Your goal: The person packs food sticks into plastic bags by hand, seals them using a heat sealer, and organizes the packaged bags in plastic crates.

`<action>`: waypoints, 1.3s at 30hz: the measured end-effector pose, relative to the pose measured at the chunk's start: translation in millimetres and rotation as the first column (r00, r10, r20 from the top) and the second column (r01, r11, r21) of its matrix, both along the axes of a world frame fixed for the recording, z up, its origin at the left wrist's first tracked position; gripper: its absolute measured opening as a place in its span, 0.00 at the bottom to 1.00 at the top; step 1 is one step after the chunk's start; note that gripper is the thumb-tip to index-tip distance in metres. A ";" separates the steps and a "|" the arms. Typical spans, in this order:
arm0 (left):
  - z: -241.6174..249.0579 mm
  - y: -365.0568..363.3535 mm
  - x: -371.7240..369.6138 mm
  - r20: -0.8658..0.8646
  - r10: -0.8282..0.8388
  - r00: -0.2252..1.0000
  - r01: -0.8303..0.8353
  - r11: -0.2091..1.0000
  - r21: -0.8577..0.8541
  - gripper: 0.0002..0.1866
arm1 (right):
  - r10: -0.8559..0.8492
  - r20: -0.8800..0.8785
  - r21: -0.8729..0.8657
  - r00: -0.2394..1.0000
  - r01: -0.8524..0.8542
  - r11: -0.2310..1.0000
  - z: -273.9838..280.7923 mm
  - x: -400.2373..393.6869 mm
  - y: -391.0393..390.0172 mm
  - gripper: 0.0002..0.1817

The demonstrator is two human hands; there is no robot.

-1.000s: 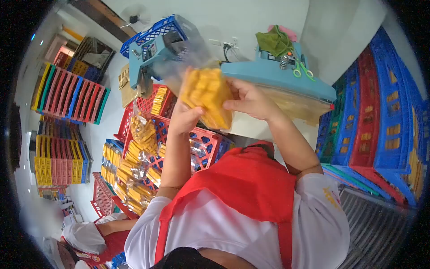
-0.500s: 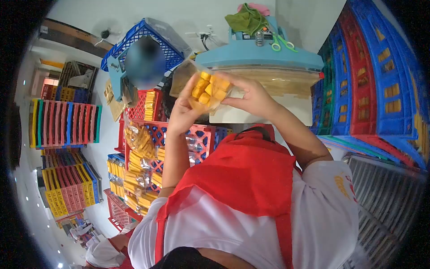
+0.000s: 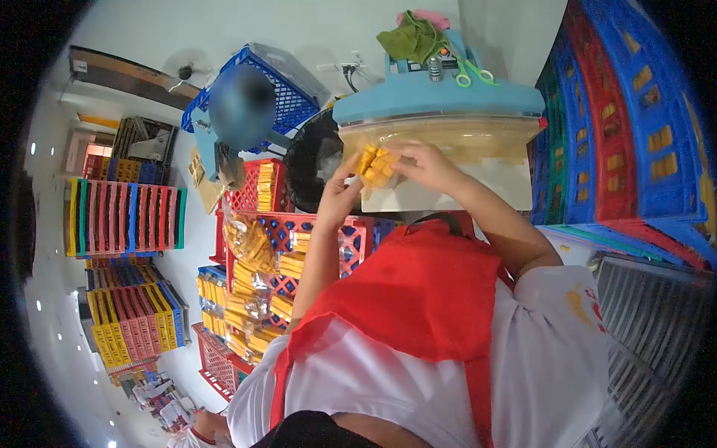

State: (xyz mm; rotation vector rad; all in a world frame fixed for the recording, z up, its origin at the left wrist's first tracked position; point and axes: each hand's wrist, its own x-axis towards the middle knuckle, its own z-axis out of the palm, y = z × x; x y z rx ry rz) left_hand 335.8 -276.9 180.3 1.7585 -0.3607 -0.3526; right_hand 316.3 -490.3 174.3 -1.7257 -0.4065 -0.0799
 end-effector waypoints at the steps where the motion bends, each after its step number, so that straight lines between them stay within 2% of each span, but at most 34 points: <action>1: 5.3 1.1 -0.3 0.009 0.023 1.000 -0.024 0.998 0.050 0.22 | -0.023 0.134 -0.100 0.991 0.037 0.994 11.3 2.4 -3.6 0.15; 2: 11.0 -0.1 -1.7 0.132 0.035 0.991 -0.040 0.998 0.037 0.17 | -0.026 0.131 -0.097 0.991 0.039 0.994 16.8 2.9 -5.9 0.15; 4: 18.2 -4.8 -3.9 0.092 0.059 0.994 -0.058 0.998 -0.019 0.13 | 0.140 0.031 -0.232 0.990 -0.129 0.964 28.2 3.8 -9.9 0.09; 5: 22.5 -7.2 -4.7 0.054 0.085 0.995 -0.080 0.994 -0.076 0.11 | 0.142 0.032 -0.233 0.989 -0.130 0.964 36.1 -0.9 -11.3 0.09; 6: 31.3 -10.8 -5.9 0.057 0.088 0.995 -0.083 0.994 -0.076 0.11 | 0.135 -0.015 -0.177 0.991 -0.135 0.975 45.8 -8.8 -11.2 0.07; 8: 44.6 -18.4 -11.4 -0.153 0.100 0.983 -0.144 0.941 -0.307 0.07 | 0.137 -0.068 -0.125 0.988 -0.145 0.981 49.9 -11.9 -10.3 0.06; 10: 35.9 -27.5 -2.6 -0.230 0.073 0.971 -0.144 0.939 -0.313 0.07 | 0.030 -0.009 0.162 1.000 -0.028 0.986 48.0 -9.1 -11.2 0.05; 11: 29.4 -33.6 5.0 -0.295 0.038 0.955 -0.136 0.939 -0.317 0.07 | 0.041 -0.014 0.149 0.999 -0.038 0.988 42.1 -5.2 -13.7 0.05; 12: 11.4 -37.0 13.3 -0.342 -0.047 0.938 -0.083 0.931 -0.356 0.07 | 0.097 -0.203 0.232 0.974 -0.049 0.972 31.5 2.2 -16.5 0.05; 13: 6.6 -42.5 12.7 -0.339 -0.040 0.940 -0.093 0.925 -0.367 0.07 | 0.163 -0.377 0.312 0.912 -0.041 0.949 21.8 8.2 -18.4 0.05; 14: 2.3 -48.1 13.3 -0.390 -0.048 0.919 -0.149 0.876 -0.459 0.07 | 0.169 -0.373 0.302 0.912 -0.053 0.952 12.5 12.0 -21.3 0.05; 16: 9.4 -52.7 12.4 -0.469 -0.125 0.874 -0.219 0.761 -0.611 0.10 | 0.090 -0.438 0.386 0.894 0.097 0.917 5.0 15.8 -25.1 0.05; 17: 11.6 -55.1 11.2 -0.472 -0.124 0.873 -0.224 0.758 -0.613 0.10 | 0.092 -0.441 0.382 0.893 0.095 0.919 -0.1 15.9 -26.3 0.05; 19: 11.1 -62.1 8.6 -0.286 -0.041 0.957 -0.120 0.843 -0.524 0.13 | 0.062 -0.440 0.401 0.896 0.134 0.906 3.1 11.2 -23.5 0.05; 20: 9.3 -63.2 8.4 -0.290 -0.042 0.956 -0.123 0.840 -0.528 0.13 | 0.060 -0.445 0.395 0.894 0.136 0.908 4.8 10.0 -21.6 0.05; 22: 5.0 -62.7 10.1 -0.356 0.073 0.932 -0.247 0.846 -0.473 0.16 | -0.007 -0.402 0.415 0.916 0.189 0.890 8.1 10.0 -17.0 0.05; 23: 2.2 -63.9 9.6 -0.356 0.071 0.932 -0.247 0.844 -0.476 0.16 | -0.009 -0.402 0.412 0.916 0.189 0.891 6.5 10.9 -16.9 0.05; 25: -6.3 -66.0 8.1 -0.518 0.105 0.849 -0.440 0.683 -0.583 0.17 | -0.029 -0.393 0.469 0.919 0.227 0.854 3.0 13.4 -15.6 0.08; 26: -10.3 -64.2 7.0 -0.519 0.104 0.848 -0.440 0.683 -0.583 0.17 | -0.030 -0.395 0.467 0.918 0.229 0.854 2.0 12.9 -14.8 0.08; 29: -15.4 -56.0 2.1 -0.425 0.082 0.902 -0.350 0.714 -0.606 0.12 | -0.033 -0.420 0.509 0.907 0.265 0.819 2.9 9.9 -11.2 0.09; 30: -11.8 -53.3 0.7 -0.149 0.148 0.978 -0.196 0.896 -0.398 0.10 | -0.030 -0.428 0.510 0.903 0.269 0.817 2.7 10.1 -11.3 0.09; 31: -7.6 -51.1 1.3 0.146 0.115 0.983 -0.099 0.989 -0.113 0.09 | -0.028 -0.434 0.510 0.901 0.271 0.816 3.4 10.8 -11.6 0.09; 32: -2.5 -48.3 4.6 0.148 0.112 0.983 -0.096 0.989 -0.113 0.09 | -0.030 -0.432 0.511 0.901 0.272 0.815 4.9 11.1 -11.7 0.09; 34: 18.5 -46.5 9.6 -0.006 -0.209 0.978 0.208 0.976 -0.062 0.11 | 0.007 -0.485 0.449 0.875 0.242 0.860 12.3 9.2 -11.0 0.11; 38: 23.6 -48.0 18.3 -0.082 -0.216 0.973 0.205 0.971 -0.126 0.12 | 0.036 -0.462 0.387 0.886 0.165 0.907 -1.2 14.4 -13.9 0.07; 39: 20.7 -47.4 20.0 -0.095 -0.188 0.978 0.182 0.981 -0.069 0.12 | 0.019 -0.364 0.334 0.931 0.111 0.936 2.5 12.2 -8.1 0.07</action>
